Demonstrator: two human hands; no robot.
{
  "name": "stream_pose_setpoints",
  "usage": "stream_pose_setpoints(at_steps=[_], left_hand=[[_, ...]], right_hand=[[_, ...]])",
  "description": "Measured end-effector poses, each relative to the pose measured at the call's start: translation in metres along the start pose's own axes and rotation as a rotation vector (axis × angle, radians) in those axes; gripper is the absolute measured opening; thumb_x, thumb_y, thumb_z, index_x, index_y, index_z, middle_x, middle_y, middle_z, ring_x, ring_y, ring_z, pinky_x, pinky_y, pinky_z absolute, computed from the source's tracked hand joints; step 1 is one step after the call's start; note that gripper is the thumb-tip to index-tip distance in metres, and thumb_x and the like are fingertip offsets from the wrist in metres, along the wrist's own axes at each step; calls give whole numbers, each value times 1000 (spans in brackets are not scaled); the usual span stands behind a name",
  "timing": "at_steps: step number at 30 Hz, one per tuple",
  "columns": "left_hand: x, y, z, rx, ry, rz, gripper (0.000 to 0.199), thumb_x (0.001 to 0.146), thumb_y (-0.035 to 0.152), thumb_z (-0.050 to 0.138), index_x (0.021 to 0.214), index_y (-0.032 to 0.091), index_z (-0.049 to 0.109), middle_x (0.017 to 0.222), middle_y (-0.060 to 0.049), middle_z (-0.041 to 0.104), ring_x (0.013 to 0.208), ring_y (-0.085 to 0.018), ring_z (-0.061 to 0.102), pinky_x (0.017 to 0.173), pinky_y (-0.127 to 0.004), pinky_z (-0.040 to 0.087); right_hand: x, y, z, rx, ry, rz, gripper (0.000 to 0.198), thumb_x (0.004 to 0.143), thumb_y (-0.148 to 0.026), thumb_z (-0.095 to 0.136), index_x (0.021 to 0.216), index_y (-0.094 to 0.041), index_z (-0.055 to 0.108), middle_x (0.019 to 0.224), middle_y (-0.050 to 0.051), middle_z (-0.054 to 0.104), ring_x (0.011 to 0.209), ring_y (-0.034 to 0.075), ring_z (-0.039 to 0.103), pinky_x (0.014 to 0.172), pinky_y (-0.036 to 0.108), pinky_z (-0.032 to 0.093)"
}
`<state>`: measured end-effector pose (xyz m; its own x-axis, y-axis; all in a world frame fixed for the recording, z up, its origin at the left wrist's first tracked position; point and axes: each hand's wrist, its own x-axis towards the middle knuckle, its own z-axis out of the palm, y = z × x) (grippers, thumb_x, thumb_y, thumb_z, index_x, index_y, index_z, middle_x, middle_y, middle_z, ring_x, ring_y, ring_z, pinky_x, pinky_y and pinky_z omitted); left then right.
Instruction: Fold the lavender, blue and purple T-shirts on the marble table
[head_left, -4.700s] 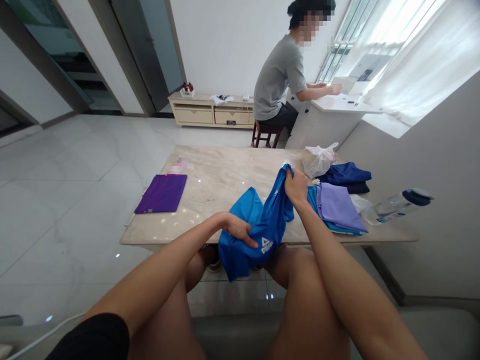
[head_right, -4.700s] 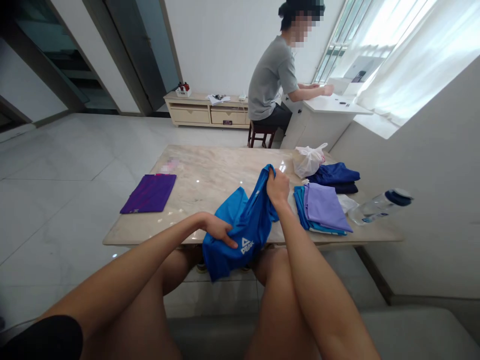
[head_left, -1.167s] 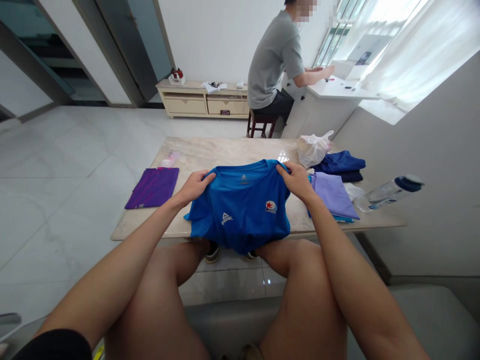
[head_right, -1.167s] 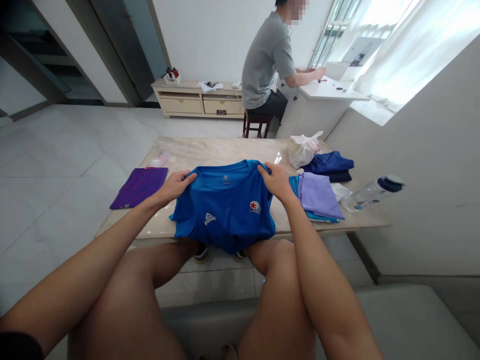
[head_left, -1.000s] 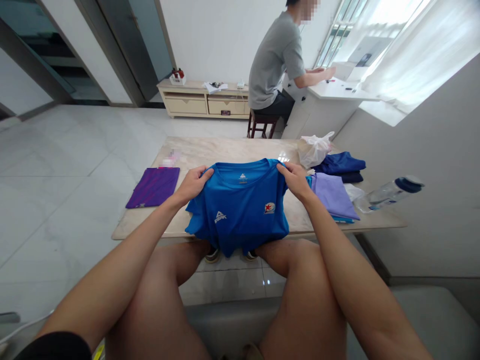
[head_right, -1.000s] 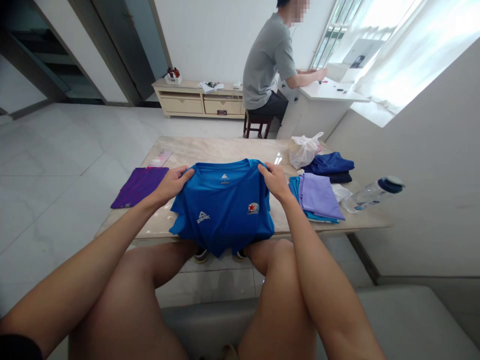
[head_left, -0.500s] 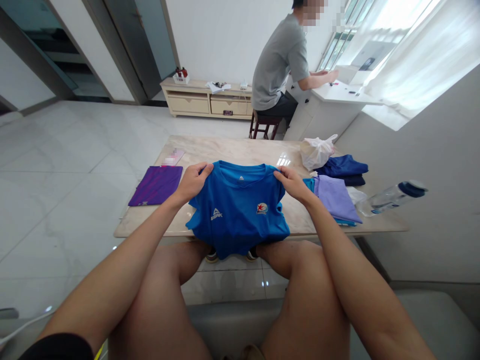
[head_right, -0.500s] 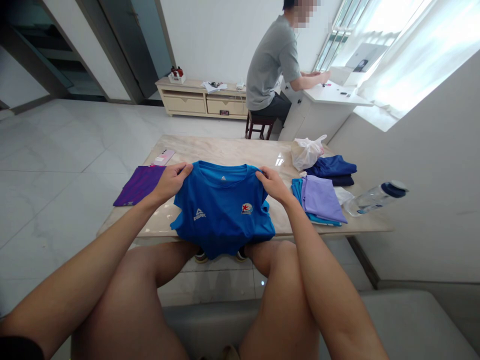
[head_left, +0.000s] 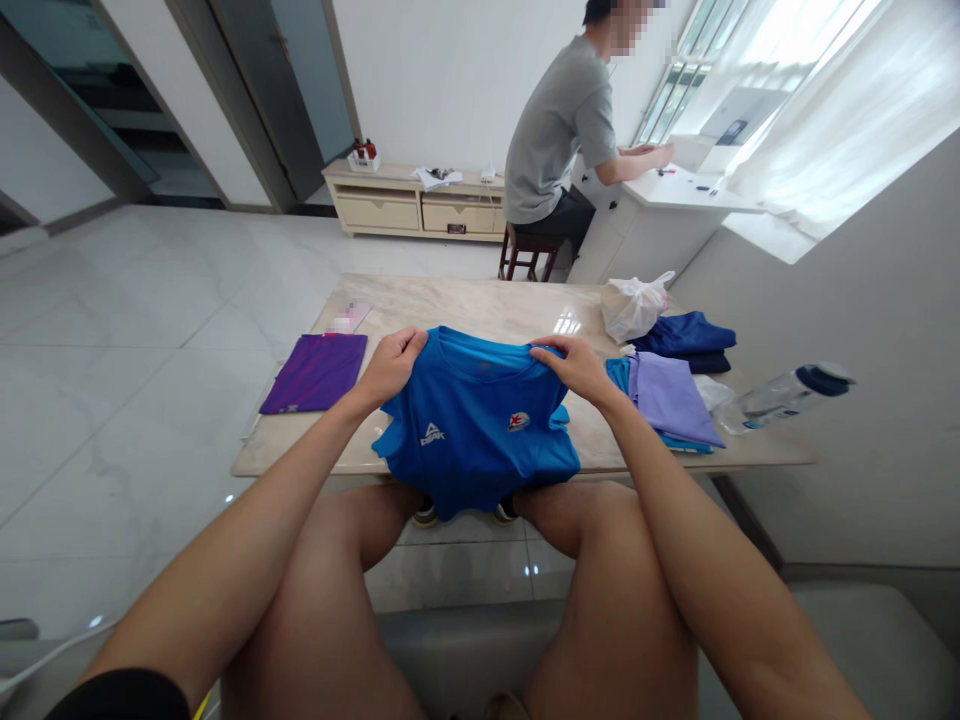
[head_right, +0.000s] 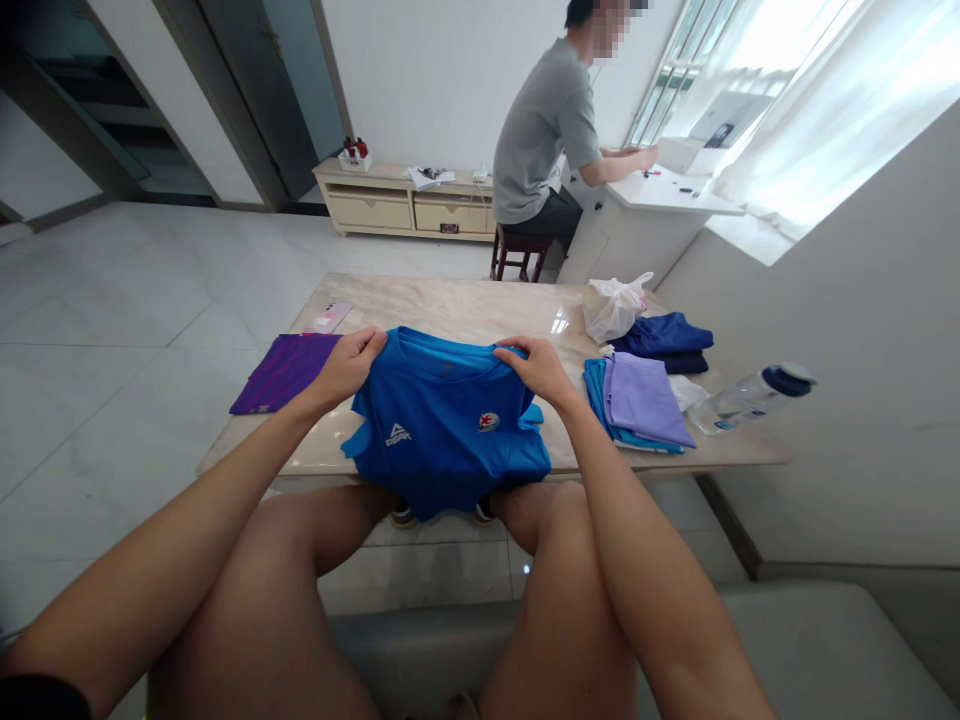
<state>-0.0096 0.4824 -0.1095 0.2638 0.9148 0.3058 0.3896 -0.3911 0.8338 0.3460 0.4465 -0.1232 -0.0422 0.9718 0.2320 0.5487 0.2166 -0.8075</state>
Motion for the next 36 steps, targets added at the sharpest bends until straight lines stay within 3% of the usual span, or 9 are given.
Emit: stream_pose_setpoints(at_steps=[7, 13, 16, 20, 25, 30, 36], left_hand=[[-1, 0, 0, 0, 0, 11, 57, 104, 69, 54, 71, 25, 44, 69, 1, 44, 70, -17, 42, 68, -33, 38], [-2, 1, 2, -61, -62, -28, 56, 93, 77, 68, 89, 21, 72, 80, -3, 64, 77, -19, 54, 73, -33, 43], [-1, -1, 3, -43, -62, -45, 54, 89, 75, 73, 91, 20, 76, 75, -2, 64, 71, -19, 52, 67, -33, 38], [0, -4, 4, 31, -7, -12, 47, 93, 67, 71, 85, 21, 75, 69, -1, 58, 69, -18, 49, 66, -33, 38], [2, -7, 8, 68, 18, 48, 37, 100, 57, 65, 86, 22, 64, 86, -3, 66, 84, -19, 59, 79, -32, 46], [1, -9, 17, 42, -37, 25, 33, 104, 52, 57, 88, 24, 53, 72, 4, 51, 68, -15, 46, 67, -29, 37], [-1, -1, 16, -11, -104, 54, 35, 103, 56, 59, 93, 23, 60, 67, 6, 47, 61, -13, 40, 61, -28, 32]], right_hand=[[3, 2, -1, -46, 77, -38, 44, 93, -63, 75, 97, -21, 84, 88, 6, 81, 82, 24, 69, 76, 36, 54], [4, -5, 2, 3, 144, -55, 51, 94, -73, 71, 90, -22, 74, 83, 5, 74, 77, 21, 63, 73, 35, 51], [2, -9, 2, -1, 133, -49, 55, 94, -78, 69, 87, -23, 71, 83, 5, 72, 77, 21, 60, 72, 35, 51], [1, -12, 3, 18, 115, -55, 57, 95, -80, 67, 87, -24, 69, 77, 3, 66, 72, 20, 55, 69, 36, 46], [-1, -15, 3, -23, 109, -69, 58, 97, -81, 65, 88, -24, 68, 71, 1, 60, 68, 19, 50, 64, 35, 40], [-1, -21, 4, -83, 161, -148, 56, 100, -78, 64, 89, -23, 70, 65, -2, 55, 63, 17, 46, 62, 34, 35], [-3, -25, -1, -113, 203, -138, 47, 103, -70, 65, 95, -24, 72, 58, -5, 44, 59, 17, 42, 61, 33, 32]])
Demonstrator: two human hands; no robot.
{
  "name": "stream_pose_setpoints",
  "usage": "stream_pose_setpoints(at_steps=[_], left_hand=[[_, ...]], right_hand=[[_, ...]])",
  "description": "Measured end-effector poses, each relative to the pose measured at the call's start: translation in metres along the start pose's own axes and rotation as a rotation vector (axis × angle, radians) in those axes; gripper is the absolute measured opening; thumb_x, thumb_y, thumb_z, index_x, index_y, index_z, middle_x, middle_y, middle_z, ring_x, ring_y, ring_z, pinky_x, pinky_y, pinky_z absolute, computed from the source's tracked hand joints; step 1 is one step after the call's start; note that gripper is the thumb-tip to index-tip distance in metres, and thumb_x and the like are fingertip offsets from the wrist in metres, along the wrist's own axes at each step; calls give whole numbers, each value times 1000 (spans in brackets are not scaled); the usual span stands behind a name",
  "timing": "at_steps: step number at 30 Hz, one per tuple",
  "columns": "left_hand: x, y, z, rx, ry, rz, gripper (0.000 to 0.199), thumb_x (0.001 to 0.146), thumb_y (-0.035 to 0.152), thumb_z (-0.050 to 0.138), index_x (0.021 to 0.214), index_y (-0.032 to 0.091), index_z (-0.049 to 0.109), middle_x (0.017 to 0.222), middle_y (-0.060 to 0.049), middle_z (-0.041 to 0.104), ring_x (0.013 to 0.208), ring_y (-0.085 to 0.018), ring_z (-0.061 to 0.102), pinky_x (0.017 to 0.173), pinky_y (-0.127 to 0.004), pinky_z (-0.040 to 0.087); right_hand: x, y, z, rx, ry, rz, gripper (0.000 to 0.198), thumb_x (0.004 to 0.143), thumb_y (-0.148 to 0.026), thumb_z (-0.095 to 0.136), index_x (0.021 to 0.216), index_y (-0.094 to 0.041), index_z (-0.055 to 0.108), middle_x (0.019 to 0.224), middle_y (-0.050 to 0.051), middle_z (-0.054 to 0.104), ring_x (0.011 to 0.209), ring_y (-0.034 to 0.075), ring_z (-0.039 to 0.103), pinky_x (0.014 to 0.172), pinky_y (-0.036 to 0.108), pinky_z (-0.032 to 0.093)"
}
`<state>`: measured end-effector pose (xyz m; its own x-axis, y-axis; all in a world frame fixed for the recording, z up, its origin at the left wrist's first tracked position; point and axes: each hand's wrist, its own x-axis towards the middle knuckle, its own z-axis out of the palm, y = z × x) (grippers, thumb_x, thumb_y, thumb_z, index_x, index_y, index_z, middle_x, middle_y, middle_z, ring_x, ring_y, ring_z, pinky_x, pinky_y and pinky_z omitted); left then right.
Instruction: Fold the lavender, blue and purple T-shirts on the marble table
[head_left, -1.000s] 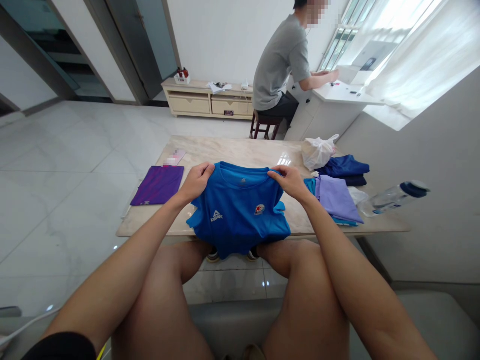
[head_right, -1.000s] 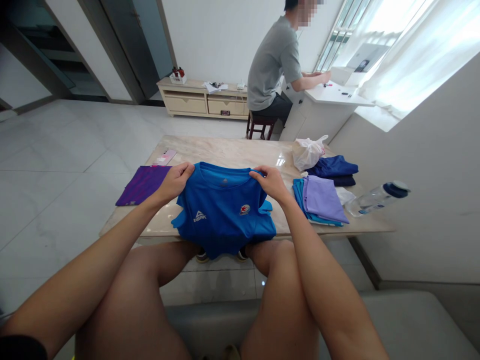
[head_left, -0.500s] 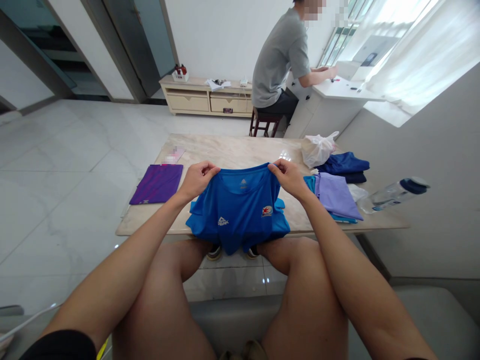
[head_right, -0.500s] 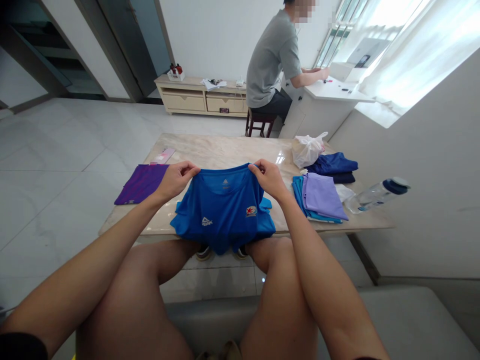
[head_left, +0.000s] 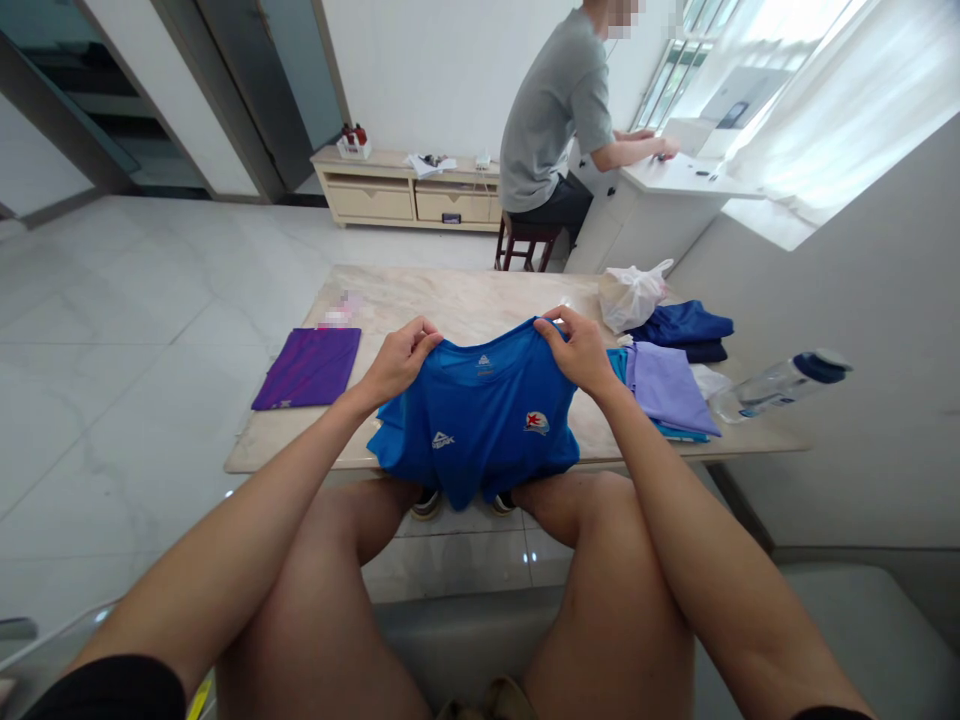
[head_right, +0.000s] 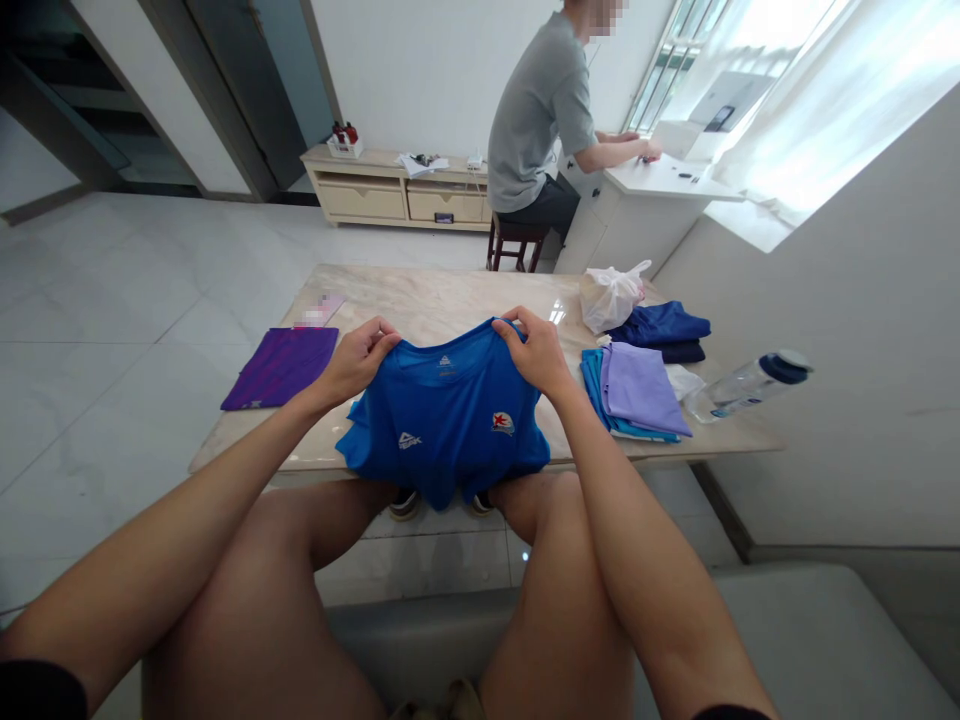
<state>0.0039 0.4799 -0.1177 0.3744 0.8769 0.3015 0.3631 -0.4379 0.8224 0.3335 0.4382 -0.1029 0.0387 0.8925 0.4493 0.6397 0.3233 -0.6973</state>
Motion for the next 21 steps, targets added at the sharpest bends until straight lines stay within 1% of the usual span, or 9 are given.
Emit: stream_pose_setpoints(at_steps=[4, 8, 10, 12, 13, 15, 18, 20, 21], left_hand=[[-3, 4, -6, 7, -59, -25, 42, 99, 63, 64, 99, 21, 68, 77, 1, 63, 70, -16, 53, 68, -28, 42], [-16, 8, -12, 19, -197, -107, 58, 78, 68, 85, 111, 21, 76, 96, -4, 77, 88, -22, 67, 77, -30, 50], [-27, 12, -21, 95, -360, -163, 54, 68, 66, 92, 96, 21, 79, 86, -2, 75, 81, -22, 65, 72, -29, 48], [-38, 23, -37, 190, -496, -222, 46, 68, 64, 90, 73, 20, 76, 69, 1, 67, 68, -18, 58, 63, -29, 41], [-43, 32, -48, 235, -519, -241, 45, 69, 63, 87, 66, 20, 74, 63, 1, 63, 64, -17, 54, 60, -29, 38], [-51, 59, -73, 315, -455, -244, 41, 73, 61, 82, 67, 21, 77, 59, 1, 60, 61, -16, 50, 58, -29, 35], [-63, 113, -108, 414, -236, -168, 43, 81, 61, 76, 87, 19, 85, 68, 0, 69, 68, -17, 54, 63, -28, 41], [-74, 141, -122, 473, -79, -84, 47, 89, 62, 69, 97, 18, 85, 81, -1, 76, 77, -18, 59, 71, -28, 47], [-80, 151, -125, 501, -50, -60, 47, 90, 61, 67, 97, 19, 84, 86, -2, 79, 80, -19, 62, 75, -28, 50]], right_hand=[[-3, -1, -2, -9, 15, -18, 45, 103, -67, 65, 96, -24, 73, 60, -4, 50, 60, 18, 46, 63, 33, 35], [-12, -13, -3, -89, 19, -37, 46, 106, -66, 60, 99, -24, 76, 65, 0, 63, 63, 21, 57, 68, 33, 42], [-17, -23, -10, -152, -27, -74, 43, 107, -62, 59, 101, -24, 78, 71, 3, 71, 67, 23, 63, 72, 34, 45], [-21, -38, -24, -215, -84, -123, 38, 108, -57, 59, 104, -25, 79, 78, 5, 76, 72, 26, 67, 76, 36, 47], [-21, -47, -33, -243, -102, -147, 36, 109, -55, 60, 106, -25, 79, 80, 6, 78, 74, 27, 69, 77, 36, 48], [-19, -68, -58, -282, -99, -198, 34, 109, -55, 62, 108, -26, 80, 84, 7, 79, 80, 29, 73, 79, 37, 49], [-14, -105, -99, -265, 11, -271, 39, 108, -60, 65, 112, -25, 81, 88, 6, 80, 86, 29, 74, 82, 37, 50], [-17, -122, -122, -208, 53, -304, 47, 102, -67, 72, 118, -24, 81, 90, 5, 79, 86, 27, 72, 82, 36, 51], [-21, -126, -130, -177, 29, -315, 53, 96, -71, 78, 119, -24, 82, 89, 4, 79, 85, 26, 71, 80, 36, 52]])
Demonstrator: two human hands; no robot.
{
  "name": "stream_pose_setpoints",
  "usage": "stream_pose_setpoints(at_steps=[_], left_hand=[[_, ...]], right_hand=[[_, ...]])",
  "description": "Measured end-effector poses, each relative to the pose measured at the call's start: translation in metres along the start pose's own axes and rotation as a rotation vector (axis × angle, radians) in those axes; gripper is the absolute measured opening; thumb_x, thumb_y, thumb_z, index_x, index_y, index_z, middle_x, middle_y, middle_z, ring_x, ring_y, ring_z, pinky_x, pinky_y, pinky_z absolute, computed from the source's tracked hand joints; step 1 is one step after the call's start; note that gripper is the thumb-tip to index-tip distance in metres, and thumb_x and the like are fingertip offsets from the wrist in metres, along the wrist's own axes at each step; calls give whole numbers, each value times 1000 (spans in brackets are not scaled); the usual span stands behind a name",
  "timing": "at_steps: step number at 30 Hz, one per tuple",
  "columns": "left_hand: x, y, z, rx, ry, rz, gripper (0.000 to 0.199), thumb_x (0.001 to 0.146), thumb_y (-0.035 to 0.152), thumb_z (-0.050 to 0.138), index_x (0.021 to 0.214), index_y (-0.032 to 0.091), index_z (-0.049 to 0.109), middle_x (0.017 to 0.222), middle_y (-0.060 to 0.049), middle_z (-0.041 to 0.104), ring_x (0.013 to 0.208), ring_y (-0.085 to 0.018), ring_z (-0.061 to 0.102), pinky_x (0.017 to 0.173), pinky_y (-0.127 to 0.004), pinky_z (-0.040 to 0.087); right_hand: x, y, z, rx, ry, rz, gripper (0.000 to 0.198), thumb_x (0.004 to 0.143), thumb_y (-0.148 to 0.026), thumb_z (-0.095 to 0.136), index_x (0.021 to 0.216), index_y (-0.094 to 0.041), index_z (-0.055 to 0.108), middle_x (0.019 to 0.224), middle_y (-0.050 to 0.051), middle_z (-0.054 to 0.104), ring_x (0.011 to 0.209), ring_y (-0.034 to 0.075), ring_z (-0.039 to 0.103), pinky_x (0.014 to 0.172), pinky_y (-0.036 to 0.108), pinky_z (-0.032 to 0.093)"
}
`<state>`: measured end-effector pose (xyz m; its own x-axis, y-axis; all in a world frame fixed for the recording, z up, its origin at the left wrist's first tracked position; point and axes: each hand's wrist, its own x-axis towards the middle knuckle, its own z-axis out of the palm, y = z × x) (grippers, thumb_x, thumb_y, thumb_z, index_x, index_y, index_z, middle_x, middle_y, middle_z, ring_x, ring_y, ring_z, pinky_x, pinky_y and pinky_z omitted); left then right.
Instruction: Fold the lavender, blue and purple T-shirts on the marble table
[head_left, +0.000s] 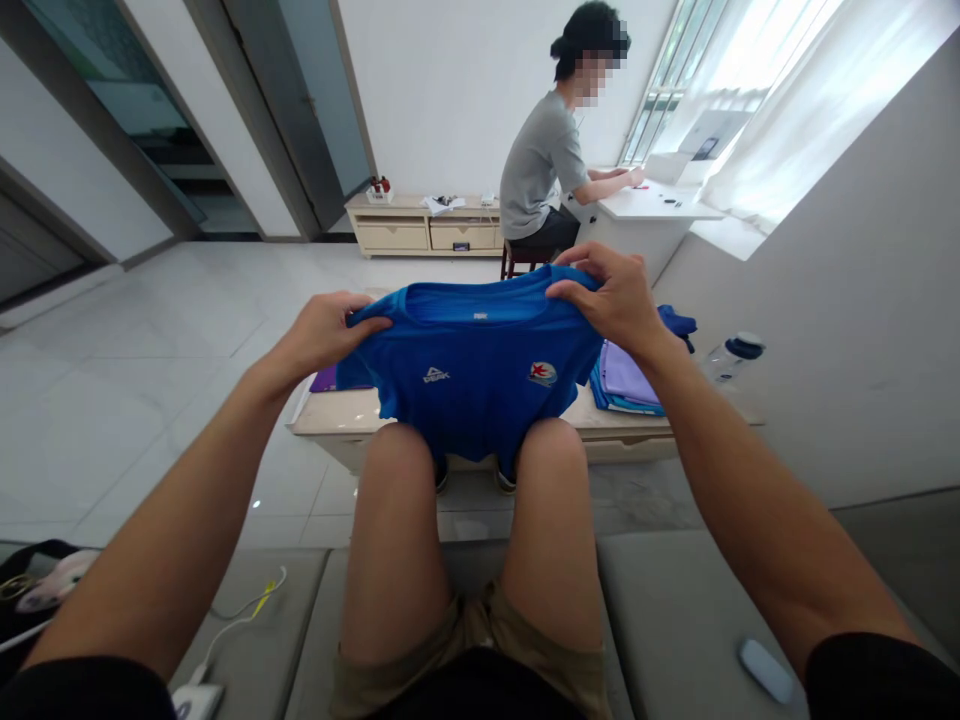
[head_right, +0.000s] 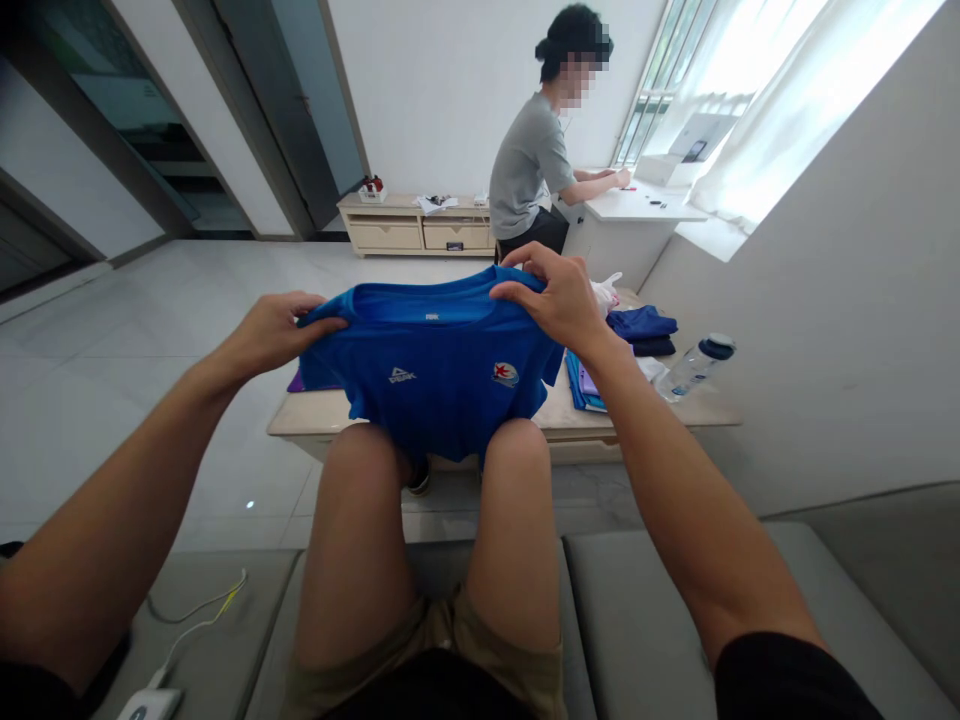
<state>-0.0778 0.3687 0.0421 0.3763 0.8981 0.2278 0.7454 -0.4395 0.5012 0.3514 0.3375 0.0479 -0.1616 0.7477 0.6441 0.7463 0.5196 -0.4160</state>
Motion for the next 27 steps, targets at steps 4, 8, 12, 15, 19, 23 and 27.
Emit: stream_pose_setpoints(at_steps=[4, 8, 12, 15, 19, 23, 27], left_hand=[[-21, 6, -2, 65, -23, -49, 39, 88, 55, 61, 91, 21, 82, 89, -5, 82, 85, -24, 70, 82, -30, 53], [-26, 12, -11, 75, 141, -109, 42, 89, 49, 57, 101, 18, 84, 94, -6, 83, 84, -23, 68, 84, -30, 53], [-24, 22, -15, 116, 346, -94, 45, 94, 53, 57, 102, 16, 80, 94, -4, 79, 81, -18, 62, 81, -28, 50], [-24, 18, 2, 56, 145, -219, 39, 92, 55, 58, 79, 20, 70, 72, -1, 68, 74, -19, 57, 69, -27, 45], [-20, 15, 3, -13, 199, -262, 34, 93, 50, 55, 81, 20, 66, 68, 2, 57, 71, -16, 50, 66, -26, 41], [-18, 21, -22, 33, 343, -121, 52, 92, 64, 61, 104, 15, 74, 85, 1, 67, 79, -13, 53, 75, -24, 44], [-27, 7, -14, -1, 6, -169, 60, 74, 78, 72, 81, 18, 73, 76, 0, 67, 76, -16, 56, 70, -27, 44]], right_hand=[[-24, 6, -12, 120, -338, -6, 59, 81, -80, 86, 95, -23, 86, 79, 3, 76, 75, 23, 67, 72, 35, 51], [-28, 19, -19, 80, -288, 29, 51, 92, -73, 78, 80, -24, 84, 79, 5, 74, 75, 23, 66, 73, 37, 51], [-19, 18, -15, -19, 101, 60, 34, 103, -57, 71, 97, -26, 84, 96, 9, 76, 95, 29, 68, 90, 43, 55], [-27, 25, 10, -50, 237, 171, 34, 108, -53, 62, 95, -24, 77, 91, 8, 73, 95, 28, 65, 98, 46, 55], [-25, 44, 28, -66, 314, 248, 43, 111, -60, 55, 95, -23, 72, 80, 5, 68, 84, 24, 61, 93, 44, 55], [-2, 62, 12, -26, 407, 96, 56, 114, -69, 44, 107, -22, 73, 86, 4, 66, 87, 25, 65, 84, 42, 55], [-16, 70, 13, -74, 433, 87, 62, 116, -71, 34, 108, -23, 72, 88, 5, 67, 91, 27, 69, 87, 43, 56]])
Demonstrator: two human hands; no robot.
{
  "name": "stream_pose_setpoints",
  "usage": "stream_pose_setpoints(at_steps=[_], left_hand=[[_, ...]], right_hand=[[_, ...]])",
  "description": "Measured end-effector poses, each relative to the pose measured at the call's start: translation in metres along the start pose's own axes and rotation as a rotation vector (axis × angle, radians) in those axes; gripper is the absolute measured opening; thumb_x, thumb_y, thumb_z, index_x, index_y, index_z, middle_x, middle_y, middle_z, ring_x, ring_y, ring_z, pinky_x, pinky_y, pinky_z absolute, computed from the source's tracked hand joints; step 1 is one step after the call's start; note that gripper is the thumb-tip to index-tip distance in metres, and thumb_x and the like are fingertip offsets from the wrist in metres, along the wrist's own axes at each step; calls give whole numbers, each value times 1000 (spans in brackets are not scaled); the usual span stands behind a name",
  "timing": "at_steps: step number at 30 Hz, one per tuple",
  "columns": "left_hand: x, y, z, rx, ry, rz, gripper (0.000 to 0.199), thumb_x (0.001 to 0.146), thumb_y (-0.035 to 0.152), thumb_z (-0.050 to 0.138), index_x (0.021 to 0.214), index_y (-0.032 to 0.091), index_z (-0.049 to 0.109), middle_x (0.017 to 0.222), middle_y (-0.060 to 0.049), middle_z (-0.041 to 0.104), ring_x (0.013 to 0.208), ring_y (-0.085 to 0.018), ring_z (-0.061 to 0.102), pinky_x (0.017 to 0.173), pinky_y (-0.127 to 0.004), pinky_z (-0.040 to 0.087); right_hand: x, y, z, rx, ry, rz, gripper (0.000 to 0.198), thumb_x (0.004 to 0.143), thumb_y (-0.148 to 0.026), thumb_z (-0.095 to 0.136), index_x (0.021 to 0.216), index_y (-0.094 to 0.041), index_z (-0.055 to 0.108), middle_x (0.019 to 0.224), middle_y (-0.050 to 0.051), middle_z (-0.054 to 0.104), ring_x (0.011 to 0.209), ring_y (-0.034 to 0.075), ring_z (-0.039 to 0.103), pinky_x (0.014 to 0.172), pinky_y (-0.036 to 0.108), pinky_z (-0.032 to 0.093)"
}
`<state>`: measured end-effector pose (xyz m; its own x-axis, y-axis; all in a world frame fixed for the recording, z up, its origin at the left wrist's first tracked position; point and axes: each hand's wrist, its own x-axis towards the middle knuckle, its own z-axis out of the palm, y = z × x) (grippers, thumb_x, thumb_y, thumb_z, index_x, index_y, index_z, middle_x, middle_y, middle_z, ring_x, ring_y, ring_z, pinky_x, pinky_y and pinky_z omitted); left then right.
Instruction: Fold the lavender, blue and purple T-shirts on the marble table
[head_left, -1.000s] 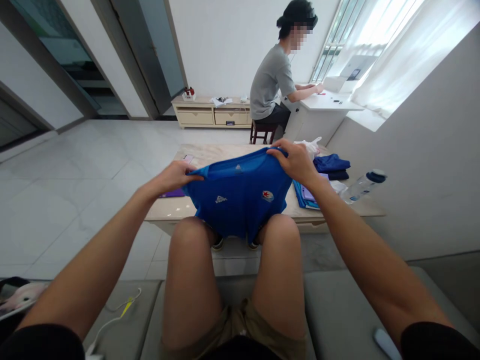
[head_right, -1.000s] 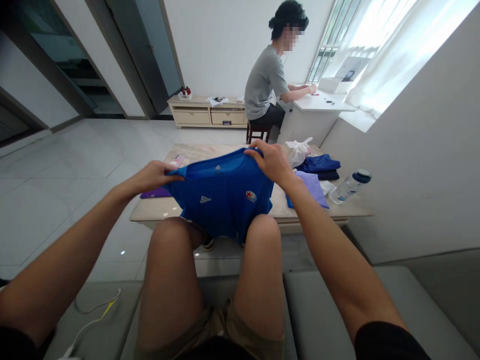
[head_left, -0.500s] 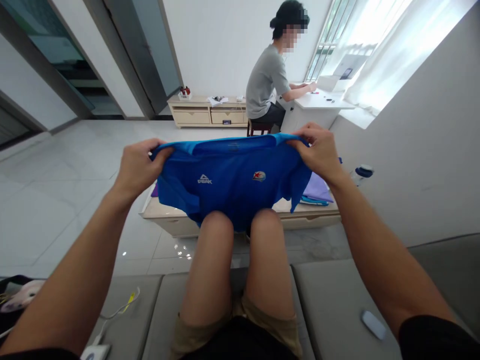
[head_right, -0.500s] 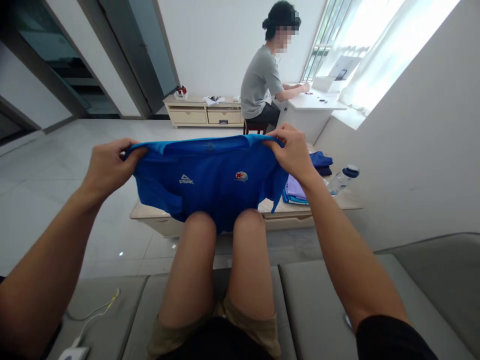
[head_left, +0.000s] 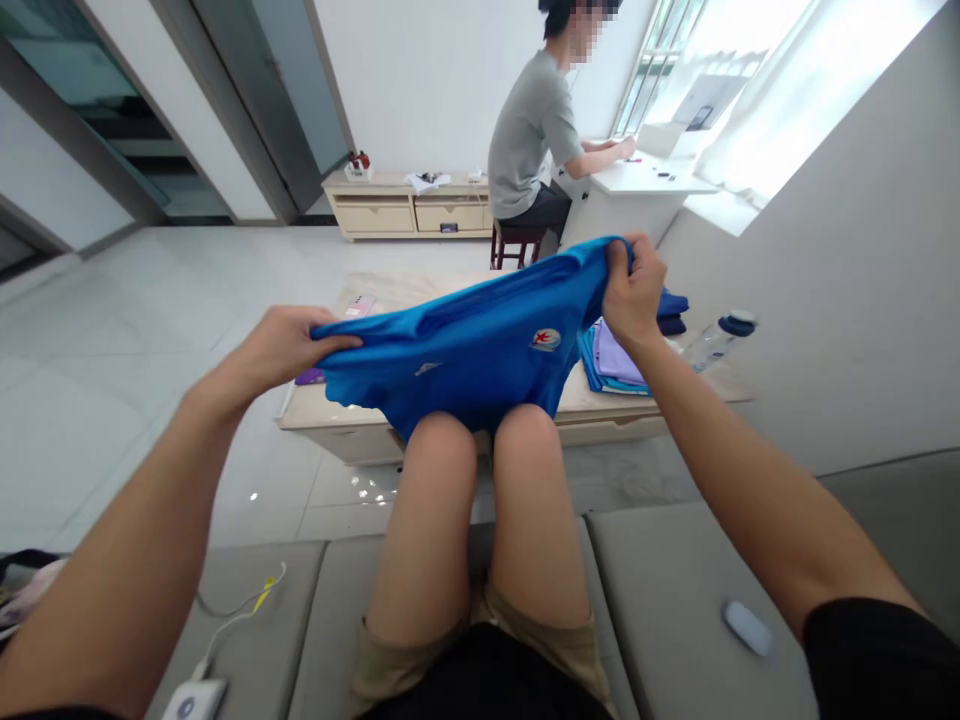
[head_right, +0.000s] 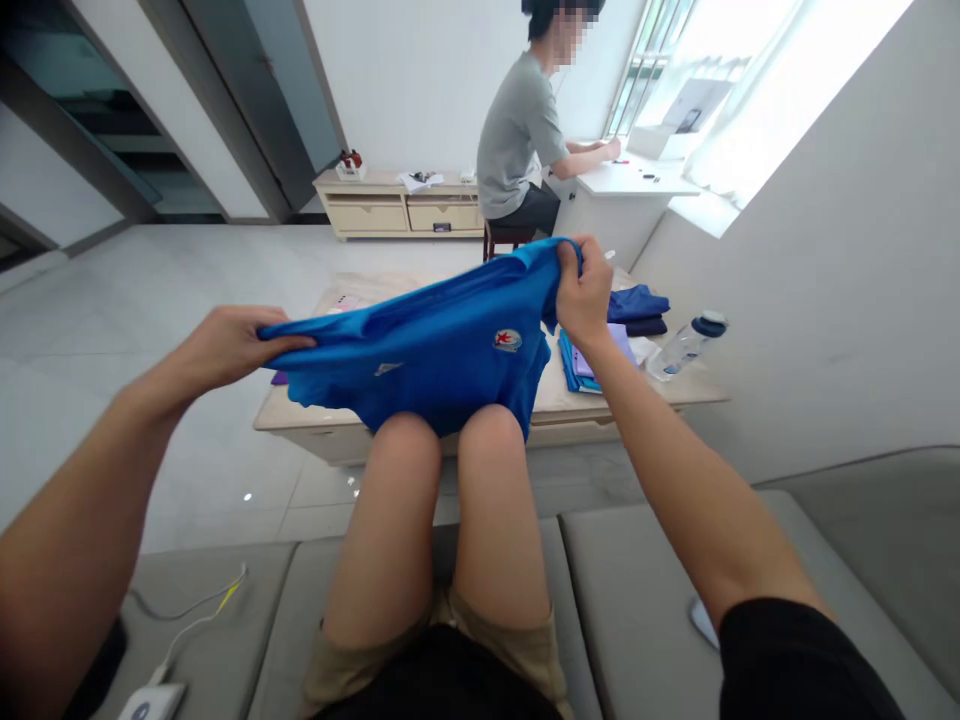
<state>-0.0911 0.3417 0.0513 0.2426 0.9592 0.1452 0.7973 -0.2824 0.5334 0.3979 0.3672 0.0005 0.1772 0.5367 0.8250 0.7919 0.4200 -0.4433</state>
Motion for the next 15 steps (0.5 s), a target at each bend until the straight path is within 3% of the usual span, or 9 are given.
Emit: stream_pose_setpoints(at_steps=[2, 5, 8, 10, 13, 15], left_hand=[[-3, -12, 7, -22, 3, -31, 52, 72, 70, 73, 73, 19, 71, 79, -2, 69, 76, -16, 57, 70, -28, 44], [-7, -20, -1, -37, 159, -15, 43, 75, 61, 71, 78, 18, 74, 84, -2, 71, 77, -15, 57, 70, -27, 45], [-12, -16, -16, -53, 360, 3, 44, 80, 59, 69, 89, 17, 76, 86, -1, 70, 77, -13, 54, 68, -24, 43], [-17, -16, -17, -111, 382, -77, 44, 82, 58, 69, 96, 17, 77, 83, 0, 68, 74, -13, 51, 65, -23, 41], [-29, -23, 1, -211, 361, -213, 40, 82, 54, 68, 98, 19, 78, 79, 1, 67, 71, -14, 50, 63, -25, 40], [-39, -31, 18, -215, 425, -233, 36, 83, 52, 67, 97, 21, 79, 79, 1, 68, 72, -16, 53, 65, -27, 42]], right_hand=[[-13, -1, -5, -66, -86, 20, 58, 115, -70, 37, 105, -25, 72, 89, 7, 71, 92, 27, 69, 91, 44, 55], [-13, -11, -19, -140, -222, -1, 49, 114, -67, 46, 107, -27, 73, 92, 8, 76, 92, 28, 71, 93, 43, 54], [0, -20, -34, -151, -158, -43, 49, 113, -67, 48, 108, -26, 74, 93, 9, 78, 90, 27, 72, 91, 42, 55], [0, -20, -40, -158, -121, -59, 50, 110, -70, 52, 103, -26, 74, 91, 9, 78, 87, 27, 72, 89, 42, 56], [-18, -16, -42, -205, -160, -33, 51, 106, -74, 57, 93, -27, 73, 83, 8, 76, 81, 28, 71, 85, 44, 57], [-35, -13, -42, -232, -113, -8, 52, 106, -75, 54, 92, -28, 73, 83, 8, 76, 80, 29, 71, 84, 45, 58]])
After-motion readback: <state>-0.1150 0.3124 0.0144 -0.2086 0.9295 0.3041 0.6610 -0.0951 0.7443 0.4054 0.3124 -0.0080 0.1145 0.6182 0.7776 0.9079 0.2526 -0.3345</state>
